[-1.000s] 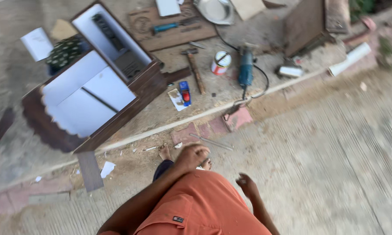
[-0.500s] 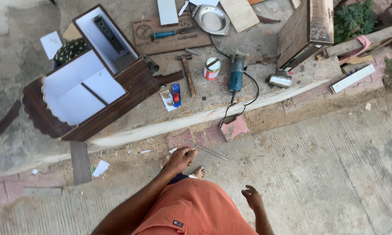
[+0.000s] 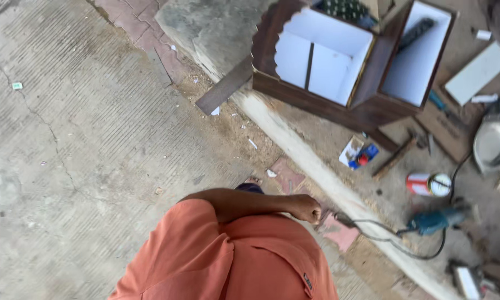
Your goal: The person applies a yellowish adhesive to the edges of a wooden drawer using a small brush. They dip the brush into a can, spread the glue along the drawer's inner rim, and then place a metal strip inside the drawer.
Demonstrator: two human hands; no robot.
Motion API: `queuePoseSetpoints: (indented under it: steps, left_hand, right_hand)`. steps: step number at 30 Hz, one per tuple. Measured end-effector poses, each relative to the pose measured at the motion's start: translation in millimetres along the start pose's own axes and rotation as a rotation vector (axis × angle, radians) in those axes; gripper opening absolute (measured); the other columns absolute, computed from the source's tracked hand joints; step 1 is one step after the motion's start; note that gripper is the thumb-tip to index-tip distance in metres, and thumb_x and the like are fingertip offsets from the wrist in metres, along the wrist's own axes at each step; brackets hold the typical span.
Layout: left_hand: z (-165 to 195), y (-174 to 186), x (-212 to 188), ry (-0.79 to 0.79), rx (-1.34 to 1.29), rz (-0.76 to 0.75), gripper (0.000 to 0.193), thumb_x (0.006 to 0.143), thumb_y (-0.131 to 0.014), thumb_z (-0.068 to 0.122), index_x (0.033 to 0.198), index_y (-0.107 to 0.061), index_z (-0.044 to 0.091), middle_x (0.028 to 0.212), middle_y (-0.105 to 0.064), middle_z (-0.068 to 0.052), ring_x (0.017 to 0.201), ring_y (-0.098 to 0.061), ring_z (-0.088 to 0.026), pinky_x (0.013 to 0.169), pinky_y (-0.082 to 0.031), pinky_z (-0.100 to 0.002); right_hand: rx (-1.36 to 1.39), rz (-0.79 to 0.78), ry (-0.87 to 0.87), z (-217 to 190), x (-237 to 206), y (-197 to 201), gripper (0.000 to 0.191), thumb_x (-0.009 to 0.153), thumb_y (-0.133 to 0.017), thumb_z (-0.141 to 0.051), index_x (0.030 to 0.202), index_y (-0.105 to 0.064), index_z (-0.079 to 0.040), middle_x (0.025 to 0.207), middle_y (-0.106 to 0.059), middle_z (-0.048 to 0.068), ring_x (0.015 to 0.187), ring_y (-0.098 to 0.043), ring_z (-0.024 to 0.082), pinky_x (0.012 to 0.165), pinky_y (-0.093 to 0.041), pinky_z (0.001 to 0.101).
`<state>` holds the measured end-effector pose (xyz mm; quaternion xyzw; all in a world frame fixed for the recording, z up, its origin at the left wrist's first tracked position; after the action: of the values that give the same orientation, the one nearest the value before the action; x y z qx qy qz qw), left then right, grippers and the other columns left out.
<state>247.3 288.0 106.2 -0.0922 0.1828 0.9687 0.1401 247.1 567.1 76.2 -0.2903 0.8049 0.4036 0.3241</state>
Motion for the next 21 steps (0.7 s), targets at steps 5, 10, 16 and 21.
queuePoseSetpoints:
  steps: [5,10,16,21]
  left_hand:
    - [-63.4,66.2,-48.9,0.216,0.017,0.122,0.028,0.098,-0.064,0.029,0.1,-0.075,0.003,0.129,-0.067,-0.013,0.086,-0.07,-0.024,0.079,-0.056,-0.042]
    - [-133.4,101.3,-124.8,0.464,-0.004,0.227,0.034,0.098,-0.054,0.027,0.108,-0.069,-0.002,0.123,-0.067,-0.022,0.089,-0.07,-0.031,0.083,-0.058,-0.049]
    - [-177.4,117.9,-220.7,0.696,0.005,0.495,0.049,0.092,-0.063,0.047,0.093,-0.072,-0.001,0.099,-0.069,-0.031,0.098,-0.066,-0.048,0.089,-0.054,-0.055]
    - [-201.0,113.2,-276.8,0.695,0.09,0.546,0.036,0.089,-0.056,0.03,0.083,-0.073,-0.001,0.093,-0.07,-0.029,0.089,-0.07,-0.045,0.08,-0.057,-0.054]
  right_hand:
    - [-0.045,0.032,0.063,-46.7,29.2,-7.0,0.054,0.094,-0.067,-0.023,0.142,-0.056,-0.003,0.125,-0.072,0.016,0.113,-0.068,0.025,0.095,-0.053,0.0371]
    - [0.017,0.117,0.122,-66.5,20.1,2.4,0.052,0.095,-0.066,-0.019,0.142,-0.055,0.0,0.125,-0.071,0.016,0.111,-0.067,0.024,0.094,-0.052,0.0359]
    - [-0.099,0.01,0.587,-142.0,42.8,-35.9,0.038,0.096,-0.067,-0.018,0.127,-0.065,0.004,0.126,-0.073,0.014,0.108,-0.069,0.023,0.094,-0.054,0.0341]
    - [-0.278,-0.086,0.394,-149.6,40.8,-101.5,0.046,0.09,-0.07,-0.023,0.132,-0.062,-0.005,0.111,-0.077,0.011,0.102,-0.074,0.021,0.089,-0.056,0.0332]
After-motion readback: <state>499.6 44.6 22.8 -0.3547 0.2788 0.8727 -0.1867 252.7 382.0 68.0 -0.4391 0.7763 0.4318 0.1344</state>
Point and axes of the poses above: each hand's wrist, its own x-axis towards the middle knuckle, its own y-axis out of the back of the hand, z = x × y, the point moved 4 cm from there along x, towards the middle knuckle
